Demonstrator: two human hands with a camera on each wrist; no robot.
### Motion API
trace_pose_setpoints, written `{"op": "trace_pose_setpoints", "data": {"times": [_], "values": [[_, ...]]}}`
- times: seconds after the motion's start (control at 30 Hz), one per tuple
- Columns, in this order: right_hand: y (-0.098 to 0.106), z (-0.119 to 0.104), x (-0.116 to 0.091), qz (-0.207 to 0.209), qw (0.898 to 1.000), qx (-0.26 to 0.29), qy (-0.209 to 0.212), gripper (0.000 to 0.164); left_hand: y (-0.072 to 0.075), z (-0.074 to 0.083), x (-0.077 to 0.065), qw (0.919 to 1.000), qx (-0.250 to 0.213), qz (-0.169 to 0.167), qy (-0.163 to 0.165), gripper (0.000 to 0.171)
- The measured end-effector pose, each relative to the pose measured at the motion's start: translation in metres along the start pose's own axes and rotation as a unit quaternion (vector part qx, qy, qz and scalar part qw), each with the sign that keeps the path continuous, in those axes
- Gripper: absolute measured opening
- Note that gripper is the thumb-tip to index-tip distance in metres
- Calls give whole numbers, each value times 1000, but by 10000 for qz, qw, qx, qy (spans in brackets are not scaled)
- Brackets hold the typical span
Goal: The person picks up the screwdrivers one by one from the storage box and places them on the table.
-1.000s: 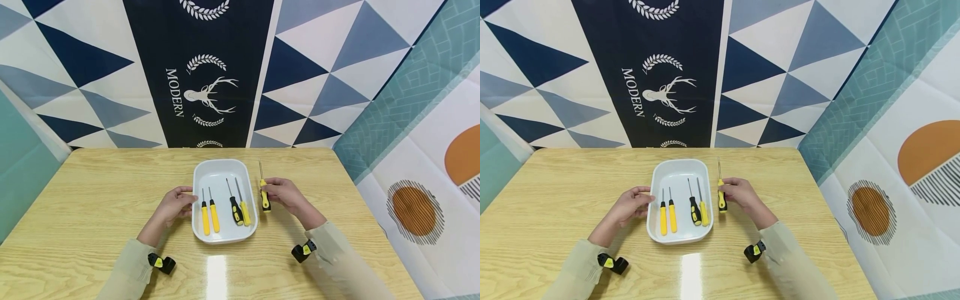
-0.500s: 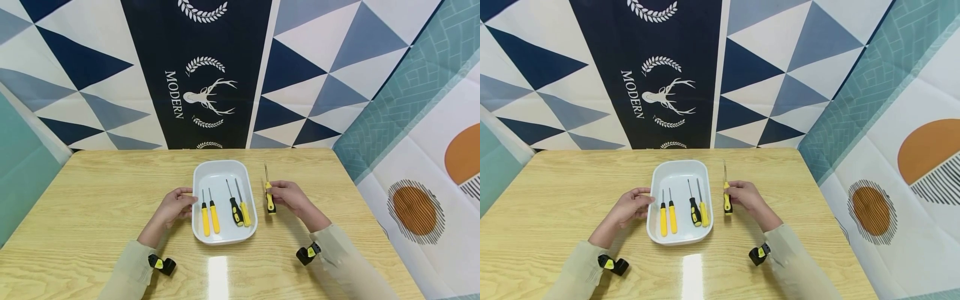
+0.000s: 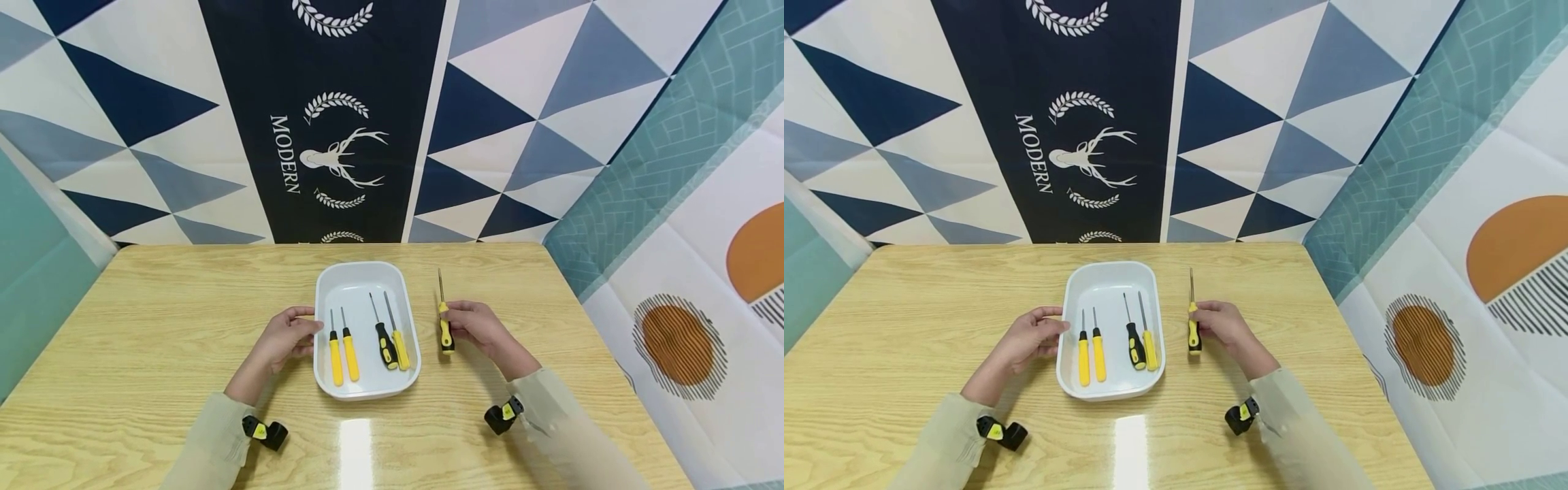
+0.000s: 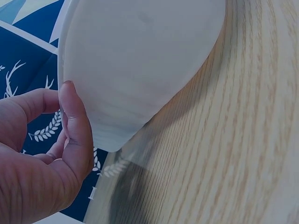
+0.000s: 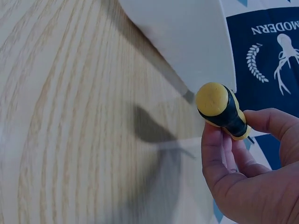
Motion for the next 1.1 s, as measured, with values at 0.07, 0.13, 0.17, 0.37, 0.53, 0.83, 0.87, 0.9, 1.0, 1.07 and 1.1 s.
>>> {"op": "trace_pose_setpoints", "data": {"times": [0.07, 0.13, 0.17, 0.37, 0.53, 0.83, 0.87, 0.9, 1.0, 1.07, 1.1], "values": [[1, 2, 1, 42, 10000, -4, -21, 53, 0, 0, 0, 10000, -15, 16, -3, 45], [3, 4, 2, 50, 10000, -52, -10, 53, 0, 0, 0, 10000, -15, -3, -20, 45], [4, 5, 3, 79, 10000, -57, -22, 52, 0, 0, 0, 10000, -24, -13, -28, 45], [9, 11, 6, 131, 9999, -98, -16, 52, 0, -1, -1, 10000, -39, -43, -81, 45], [11, 15, 9, 143, 9999, -64, -43, 51, 0, -1, 0, 10000, -29, -1, -69, 44], [16, 18, 10, 280, 9994, -176, -48, 49, 0, -1, 0, 10000, -39, 9, -58, 44], [17, 19, 11, 300, 9993, -202, -52, 49, 0, -1, 0, 10000, -42, 10, -50, 44], [17, 19, 11, 313, 9992, -226, -55, 49, 0, -1, 0, 10000, -46, 13, -40, 44], [20, 21, 12, 349, 9990, -274, -66, 48, 0, -1, 1, 10000, -23, 1, -36, 44], [21, 22, 13, 373, 9989, -280, -76, 48, 0, -1, 1, 10000, -28, 20, -16, 44], [21, 22, 14, 385, 9988, -290, -88, 48, 0, -2, 1, 10000, -28, 23, -15, 44]]}}
Point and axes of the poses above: each hand's wrist, its own x-axis towards the middle knuckle, its own y-axis out of the back of the hand, z = x × y, the point moved 3 cm from there along x, towards the middle knuckle, and after that the axes turned 5 degrees about -y, right-handed, at the moved point
